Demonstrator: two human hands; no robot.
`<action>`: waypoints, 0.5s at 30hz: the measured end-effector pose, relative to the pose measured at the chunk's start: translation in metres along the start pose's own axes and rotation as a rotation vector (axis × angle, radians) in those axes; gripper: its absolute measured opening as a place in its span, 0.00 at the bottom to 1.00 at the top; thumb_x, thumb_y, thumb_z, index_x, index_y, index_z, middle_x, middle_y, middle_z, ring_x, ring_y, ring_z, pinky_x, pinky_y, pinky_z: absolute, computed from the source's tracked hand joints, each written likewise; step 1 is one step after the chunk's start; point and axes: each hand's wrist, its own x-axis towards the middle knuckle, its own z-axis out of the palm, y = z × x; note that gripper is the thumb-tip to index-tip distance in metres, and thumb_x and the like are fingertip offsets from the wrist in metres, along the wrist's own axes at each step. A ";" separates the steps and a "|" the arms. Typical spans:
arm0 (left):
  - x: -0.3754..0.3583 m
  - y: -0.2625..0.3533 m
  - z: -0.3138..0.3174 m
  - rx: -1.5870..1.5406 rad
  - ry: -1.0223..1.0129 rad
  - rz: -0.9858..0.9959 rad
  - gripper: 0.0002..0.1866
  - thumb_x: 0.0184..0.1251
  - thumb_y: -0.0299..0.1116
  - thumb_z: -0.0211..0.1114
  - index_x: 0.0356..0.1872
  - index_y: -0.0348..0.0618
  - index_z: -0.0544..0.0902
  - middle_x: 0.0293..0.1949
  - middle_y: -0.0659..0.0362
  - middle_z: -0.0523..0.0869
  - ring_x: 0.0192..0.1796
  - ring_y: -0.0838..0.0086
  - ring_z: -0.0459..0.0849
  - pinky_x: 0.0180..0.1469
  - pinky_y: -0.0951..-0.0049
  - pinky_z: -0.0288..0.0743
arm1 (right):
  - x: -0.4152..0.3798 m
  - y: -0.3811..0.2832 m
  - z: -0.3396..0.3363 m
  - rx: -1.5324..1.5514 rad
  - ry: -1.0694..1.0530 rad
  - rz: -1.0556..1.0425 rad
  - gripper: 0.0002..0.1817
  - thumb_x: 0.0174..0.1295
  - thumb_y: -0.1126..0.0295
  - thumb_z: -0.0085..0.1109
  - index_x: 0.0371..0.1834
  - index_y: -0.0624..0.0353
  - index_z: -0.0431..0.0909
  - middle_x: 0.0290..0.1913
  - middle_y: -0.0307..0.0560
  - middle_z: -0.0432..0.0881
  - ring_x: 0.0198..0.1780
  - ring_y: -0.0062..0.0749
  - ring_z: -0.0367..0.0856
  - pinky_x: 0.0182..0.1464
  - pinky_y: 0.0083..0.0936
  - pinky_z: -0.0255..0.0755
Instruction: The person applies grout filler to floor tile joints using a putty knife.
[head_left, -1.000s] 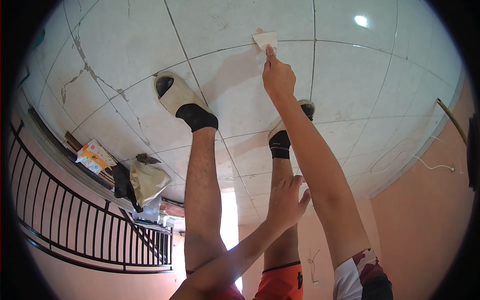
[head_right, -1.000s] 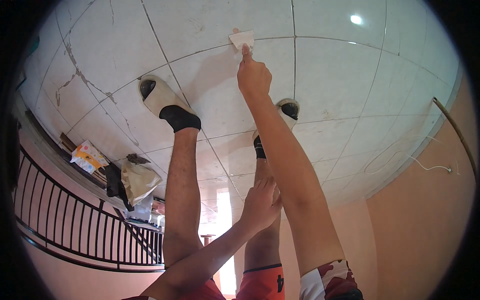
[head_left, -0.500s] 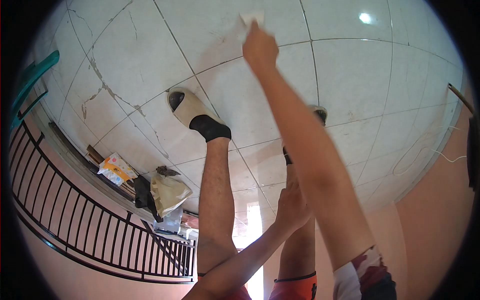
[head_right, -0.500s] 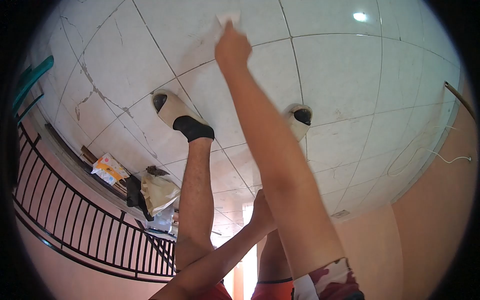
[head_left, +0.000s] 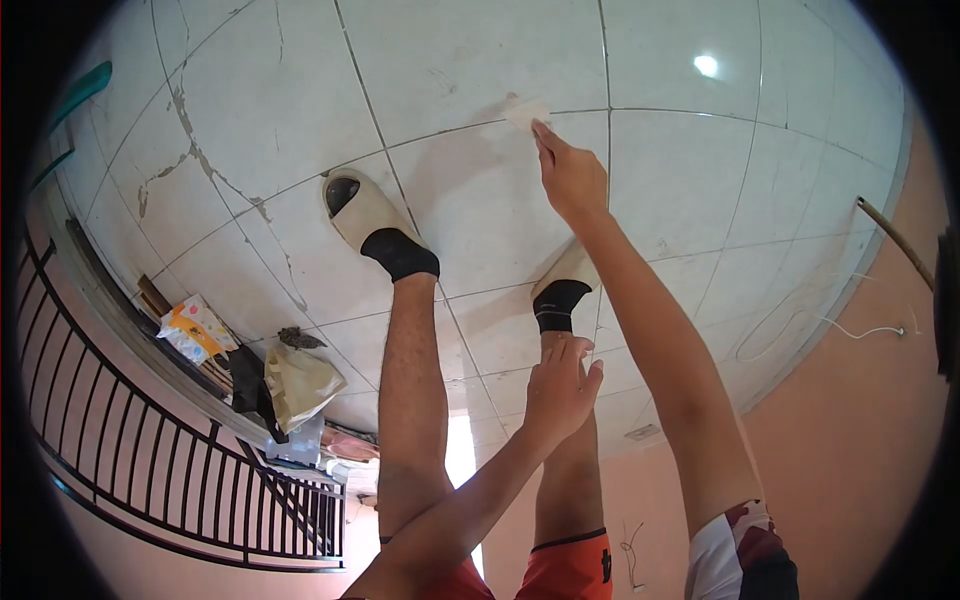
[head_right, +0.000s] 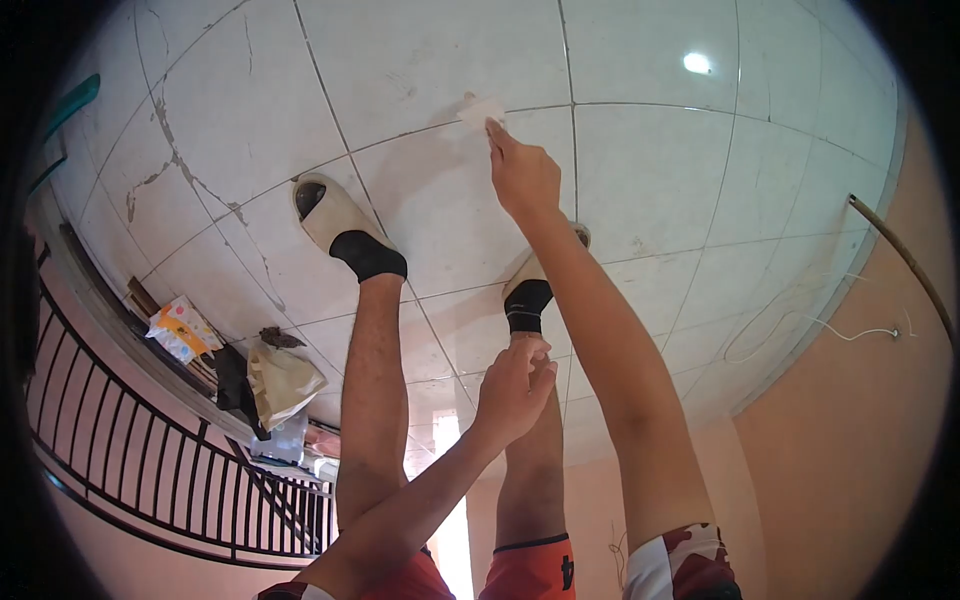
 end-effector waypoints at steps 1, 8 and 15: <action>0.001 -0.002 0.000 -0.007 -0.002 -0.006 0.14 0.71 0.35 0.64 0.52 0.42 0.78 0.50 0.53 0.84 0.53 0.54 0.82 0.53 0.54 0.74 | 0.000 0.003 0.004 -0.005 -0.008 0.000 0.18 0.75 0.57 0.54 0.65 0.32 0.81 0.31 0.50 0.87 0.34 0.50 0.87 0.38 0.45 0.79; 0.002 0.001 0.011 -0.071 -0.054 -0.079 0.14 0.73 0.36 0.63 0.54 0.41 0.77 0.50 0.52 0.84 0.49 0.56 0.83 0.54 0.56 0.76 | 0.021 0.008 0.025 -0.205 -0.061 -0.025 0.22 0.73 0.63 0.56 0.69 0.37 0.78 0.26 0.53 0.85 0.31 0.51 0.87 0.35 0.45 0.79; 0.008 0.014 0.005 -0.085 -0.024 -0.070 0.13 0.73 0.34 0.64 0.54 0.43 0.77 0.48 0.54 0.83 0.46 0.59 0.81 0.53 0.57 0.75 | 0.028 -0.005 0.033 -0.187 -0.087 0.028 0.24 0.72 0.65 0.57 0.71 0.43 0.76 0.31 0.54 0.88 0.34 0.51 0.88 0.38 0.45 0.81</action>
